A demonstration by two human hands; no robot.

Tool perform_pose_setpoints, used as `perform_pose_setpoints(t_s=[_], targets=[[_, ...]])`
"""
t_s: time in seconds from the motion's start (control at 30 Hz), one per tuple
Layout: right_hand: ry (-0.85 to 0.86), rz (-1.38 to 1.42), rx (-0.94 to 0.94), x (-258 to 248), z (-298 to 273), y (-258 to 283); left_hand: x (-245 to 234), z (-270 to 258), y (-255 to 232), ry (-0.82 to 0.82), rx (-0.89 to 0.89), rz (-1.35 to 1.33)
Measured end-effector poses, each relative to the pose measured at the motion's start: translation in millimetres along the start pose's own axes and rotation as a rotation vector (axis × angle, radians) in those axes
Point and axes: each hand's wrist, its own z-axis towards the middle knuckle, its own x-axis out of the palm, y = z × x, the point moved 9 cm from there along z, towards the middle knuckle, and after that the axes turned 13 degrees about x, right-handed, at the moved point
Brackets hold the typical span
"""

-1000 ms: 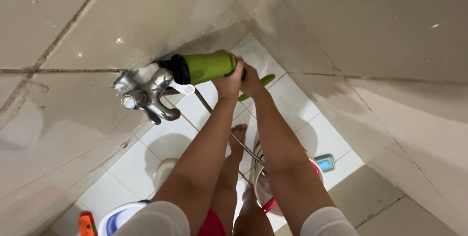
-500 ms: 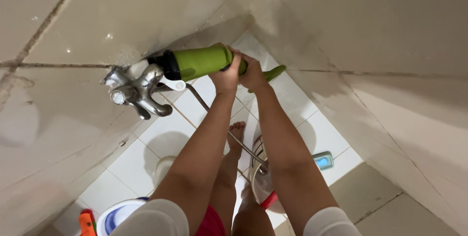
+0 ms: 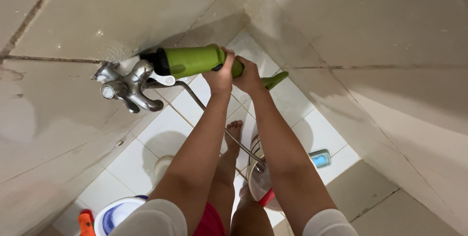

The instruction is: Cleaning a bathroom wall and toilet using a scrubber tool and water.

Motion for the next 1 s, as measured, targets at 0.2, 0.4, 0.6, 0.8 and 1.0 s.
perform_pose_setpoints(t_s=[0.2,0.4,0.6,0.8,1.0], targets=[[-0.018,0.074,-0.061,-6,-7,7,3,-3,3,-0.053,-0.033,-0.183],[-0.083,-0.046,-0.024,-32,-48,10,5,-23,-16,-0.02,-0.031,-0.248],[-0.092,-0.178,0.111,-62,-113,7,9,-63,-37,0.004,-0.188,-0.323],[-0.181,-0.308,0.083,-91,-145,38,14,-77,-27,-0.081,-0.381,-0.586],[-0.164,-0.417,0.158,-101,-196,35,11,-112,-56,-0.036,-0.472,-0.641]])
